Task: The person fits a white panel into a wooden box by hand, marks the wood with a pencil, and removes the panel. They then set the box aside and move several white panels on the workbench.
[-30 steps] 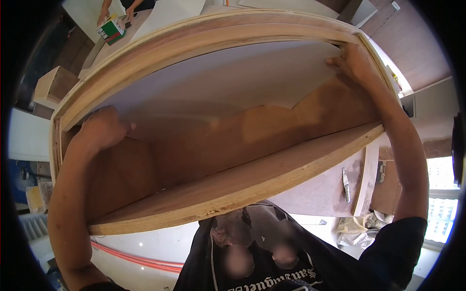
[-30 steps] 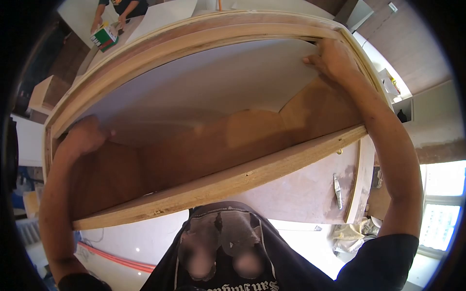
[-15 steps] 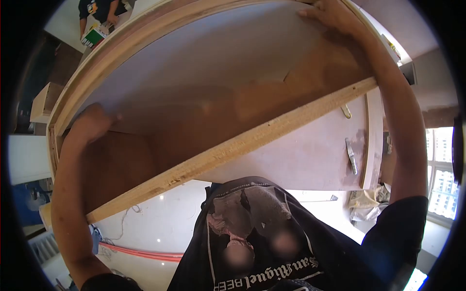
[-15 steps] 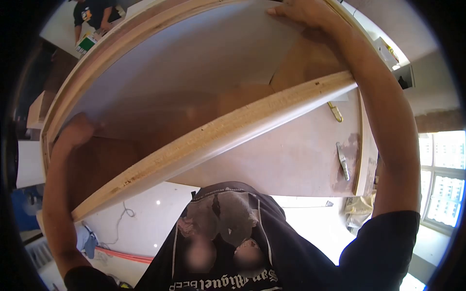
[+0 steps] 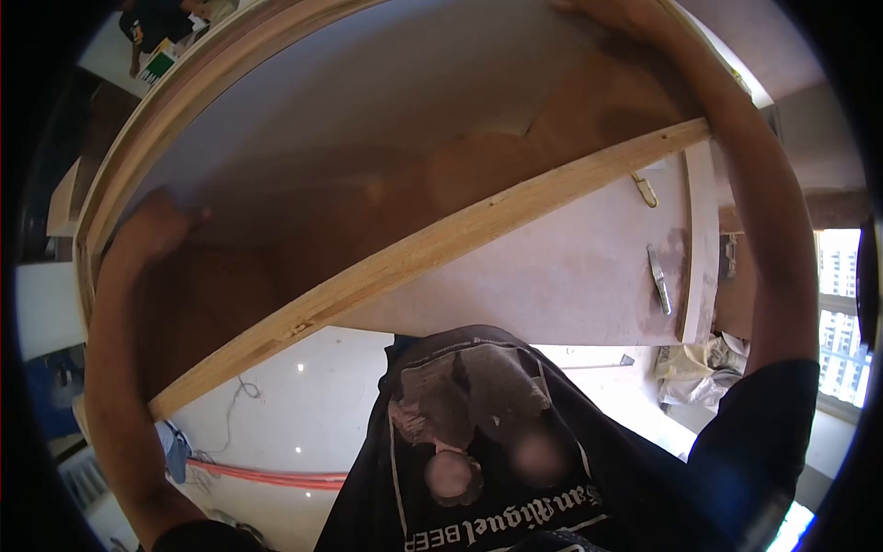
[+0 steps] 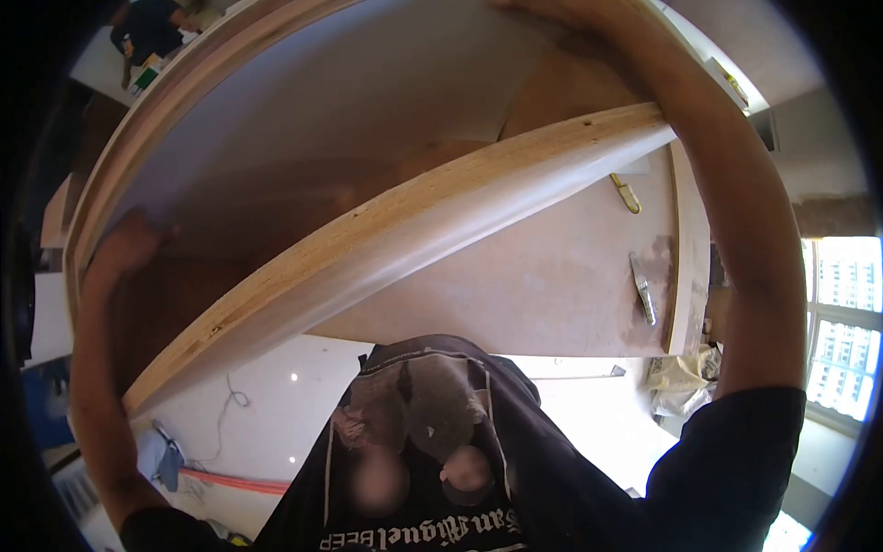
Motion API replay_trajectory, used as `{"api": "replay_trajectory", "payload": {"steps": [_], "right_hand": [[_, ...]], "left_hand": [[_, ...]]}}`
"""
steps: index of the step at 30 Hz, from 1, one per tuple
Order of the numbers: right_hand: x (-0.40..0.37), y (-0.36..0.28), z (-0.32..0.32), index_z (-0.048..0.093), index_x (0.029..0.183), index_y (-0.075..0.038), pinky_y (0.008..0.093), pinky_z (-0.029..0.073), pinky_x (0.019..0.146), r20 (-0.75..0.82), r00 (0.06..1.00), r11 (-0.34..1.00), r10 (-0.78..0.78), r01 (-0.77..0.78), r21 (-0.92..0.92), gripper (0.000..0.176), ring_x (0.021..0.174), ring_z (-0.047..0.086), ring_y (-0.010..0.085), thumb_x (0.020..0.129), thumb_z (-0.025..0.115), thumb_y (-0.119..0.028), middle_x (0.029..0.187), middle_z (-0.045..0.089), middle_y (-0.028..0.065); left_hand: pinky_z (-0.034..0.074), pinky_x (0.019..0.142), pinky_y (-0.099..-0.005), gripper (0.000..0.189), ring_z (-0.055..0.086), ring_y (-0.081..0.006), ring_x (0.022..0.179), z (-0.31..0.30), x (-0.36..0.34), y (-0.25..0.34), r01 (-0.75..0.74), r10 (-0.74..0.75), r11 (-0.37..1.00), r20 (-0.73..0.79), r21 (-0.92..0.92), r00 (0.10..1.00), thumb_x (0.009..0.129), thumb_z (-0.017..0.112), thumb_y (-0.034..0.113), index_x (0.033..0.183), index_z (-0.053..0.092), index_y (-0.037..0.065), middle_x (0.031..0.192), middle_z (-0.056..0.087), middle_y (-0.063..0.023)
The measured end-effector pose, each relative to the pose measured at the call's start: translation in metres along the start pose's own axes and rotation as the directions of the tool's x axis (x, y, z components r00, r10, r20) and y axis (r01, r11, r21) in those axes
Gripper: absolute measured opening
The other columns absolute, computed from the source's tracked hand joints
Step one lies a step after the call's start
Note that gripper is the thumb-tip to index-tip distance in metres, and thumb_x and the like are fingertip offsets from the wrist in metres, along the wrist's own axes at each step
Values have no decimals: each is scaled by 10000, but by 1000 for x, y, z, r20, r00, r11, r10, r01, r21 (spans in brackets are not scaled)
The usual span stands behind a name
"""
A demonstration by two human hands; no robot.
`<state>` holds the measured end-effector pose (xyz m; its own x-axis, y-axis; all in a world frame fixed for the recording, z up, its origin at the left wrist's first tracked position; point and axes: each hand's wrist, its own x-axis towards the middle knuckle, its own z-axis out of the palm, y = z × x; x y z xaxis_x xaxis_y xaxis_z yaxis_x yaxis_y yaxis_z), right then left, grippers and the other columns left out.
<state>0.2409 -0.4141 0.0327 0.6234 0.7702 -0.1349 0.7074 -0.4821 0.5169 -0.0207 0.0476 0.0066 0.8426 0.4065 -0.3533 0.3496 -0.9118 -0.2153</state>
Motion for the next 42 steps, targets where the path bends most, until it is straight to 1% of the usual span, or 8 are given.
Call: {"api": "replay_trajectory", "payload": {"steps": [3, 6, 17, 21, 23, 32, 40, 42], "right_hand": [[-7, -7, -4, 708, 1028, -18, 434, 505, 837, -123, 959, 853, 257, -165, 495, 415, 875, 658, 369, 924, 591, -403, 960, 688, 224], [-7, -9, 4, 701, 1030, -6, 443, 503, 827, -242, 935, 865, 259, -113, 489, 419, 874, 656, 376, 922, 599, -398, 944, 679, 248], [-4, -7, 8, 699, 940, 39, 454, 504, 798, -130, 934, 818, 333, -218, 533, 478, 844, 656, 399, 924, 589, -426, 907, 672, 271], [5, -8, 10, 700, 868, 30, 459, 508, 786, -77, 914, 824, 398, -320, 467, 441, 845, 661, 394, 890, 629, -404, 889, 673, 263], [10, -5, 18, 695, 967, 28, 436, 497, 800, -288, 893, 843, 346, -161, 514, 429, 821, 666, 365, 886, 648, -391, 865, 681, 250], [18, 16, 42, 705, 946, 39, 467, 489, 763, -229, 935, 886, 270, -148, 439, 542, 787, 670, 354, 933, 557, -482, 838, 680, 240], [21, 18, 43, 708, 917, 49, 464, 485, 811, -209, 933, 907, 292, -201, 371, 513, 829, 669, 389, 908, 599, -452, 836, 673, 269], [15, 7, 36, 709, 947, 45, 454, 490, 823, -242, 875, 834, 419, -265, 484, 491, 851, 673, 383, 894, 618, -435, 885, 676, 276]], "left_hand": [[444, 972, -451, 625, 587, -430, 1108, 4, 1, -5, -22, 23, 999, -34, 42, 999, 877, 654, 452, 1140, 576, -109, 1144, 603, -323], [451, 967, -456, 617, 591, -429, 1099, 8, 9, -8, -42, 44, 997, -22, 70, 999, 874, 654, 453, 1143, 579, -98, 1140, 607, -314], [484, 902, -460, 506, 605, -440, 1036, -14, -22, 42, -111, 138, 985, -206, 135, 969, 888, 639, 442, 1019, 635, -47, 1068, 633, -292], [485, 878, -484, 573, 605, -443, 1001, -9, -32, 42, -315, 355, 933, -287, 177, 890, 872, 676, 364, 1282, 505, 2, 1105, 616, -289], [486, 898, -484, 701, 605, -437, 1025, -1, -36, 31, -494, 528, 849, -322, 188, 785, 867, 690, 307, 1423, 374, 19, 1125, 613, -297], [441, 1005, -414, 933, 562, -427, 1173, 10, -69, -5, -147, 143, 988, 66, 51, 988, 913, 649, 341, 1437, 64, -164, 1257, 555, -332], [373, 1070, -416, 790, 530, -447, 1194, 28, -45, -18, -142, 158, 984, -164, 103, 974, 960, 524, 469, 1300, 352, -223, 1277, 548, -318], [396, 1048, -430, 869, 543, -464, 1170, 20, -56, -17, -87, 90, 996, -183, 26, 979, 931, 559, 488, 1319, 279, -239, 1250, 546, -348]]}}
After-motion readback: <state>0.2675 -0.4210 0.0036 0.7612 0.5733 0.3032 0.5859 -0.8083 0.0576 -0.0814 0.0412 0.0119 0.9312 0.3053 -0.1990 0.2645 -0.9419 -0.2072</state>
